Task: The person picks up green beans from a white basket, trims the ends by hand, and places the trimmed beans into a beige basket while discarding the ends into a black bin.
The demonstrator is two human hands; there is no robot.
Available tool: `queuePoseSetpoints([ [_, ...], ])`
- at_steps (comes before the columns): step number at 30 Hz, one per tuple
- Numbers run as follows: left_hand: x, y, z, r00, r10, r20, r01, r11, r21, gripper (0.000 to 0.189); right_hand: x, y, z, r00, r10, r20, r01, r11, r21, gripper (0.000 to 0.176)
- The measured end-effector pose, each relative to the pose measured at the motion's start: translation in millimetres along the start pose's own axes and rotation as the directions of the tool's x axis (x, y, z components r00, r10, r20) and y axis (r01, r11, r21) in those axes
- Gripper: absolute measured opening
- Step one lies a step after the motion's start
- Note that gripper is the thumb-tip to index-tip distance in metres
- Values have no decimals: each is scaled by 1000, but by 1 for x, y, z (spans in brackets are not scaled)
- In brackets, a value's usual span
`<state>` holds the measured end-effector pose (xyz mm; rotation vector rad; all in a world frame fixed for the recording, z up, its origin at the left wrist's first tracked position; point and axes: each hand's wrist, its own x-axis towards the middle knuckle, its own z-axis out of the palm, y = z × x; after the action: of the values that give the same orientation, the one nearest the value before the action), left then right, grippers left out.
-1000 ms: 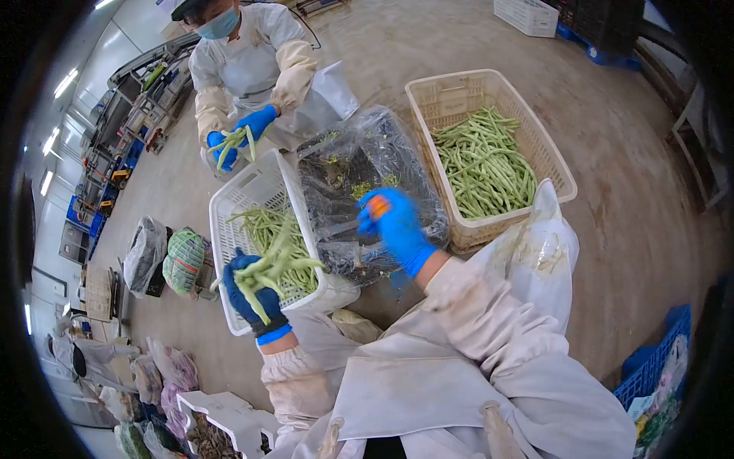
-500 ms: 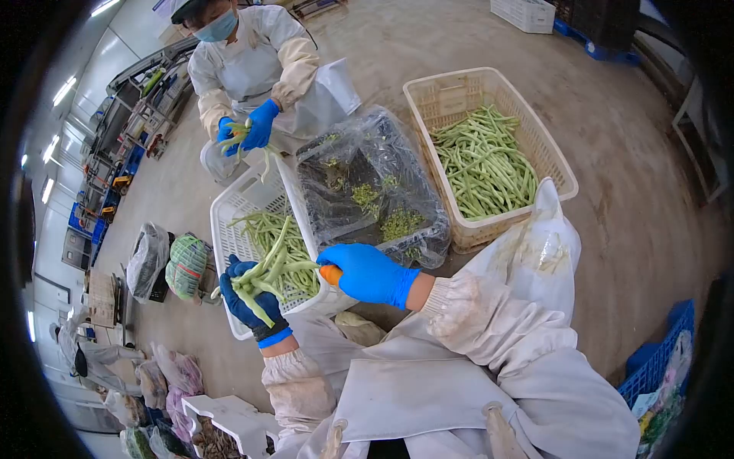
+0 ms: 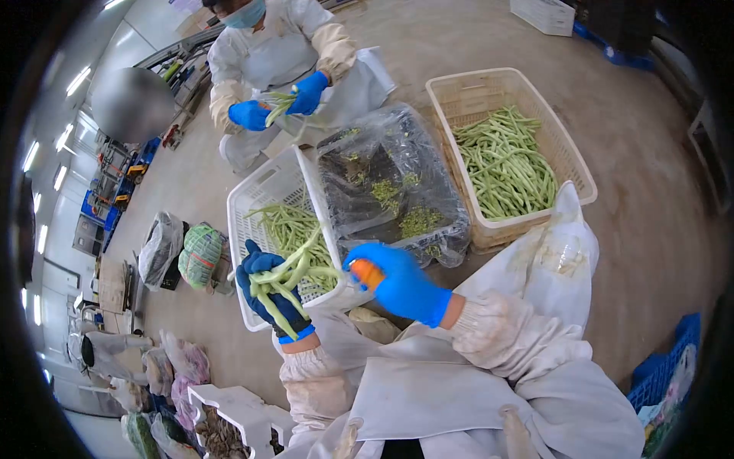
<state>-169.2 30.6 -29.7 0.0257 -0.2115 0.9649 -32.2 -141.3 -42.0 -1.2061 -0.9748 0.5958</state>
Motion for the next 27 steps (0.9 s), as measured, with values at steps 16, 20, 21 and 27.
queuePoseSetpoints([
  [16, 12, -70, -29, 985, -127, -117, 163, 911, 380, 36, 46, -48, -31, 864, -185, 469, 499, 444, -744, 56],
  [20, 17, -103, -42, 971, -168, -168, 224, 883, 411, 39, 58, -31, -69, 924, 108, 366, 216, 641, -736, 49],
  [21, 16, -110, -42, 966, -196, -168, 255, 834, 489, 44, 58, -21, -82, 947, 47, 318, 189, 719, -669, 48],
  [27, 29, -168, -63, 918, -326, -225, 396, 770, 500, 52, 51, -9, -150, 983, 82, 165, 18, 848, -530, 47],
])
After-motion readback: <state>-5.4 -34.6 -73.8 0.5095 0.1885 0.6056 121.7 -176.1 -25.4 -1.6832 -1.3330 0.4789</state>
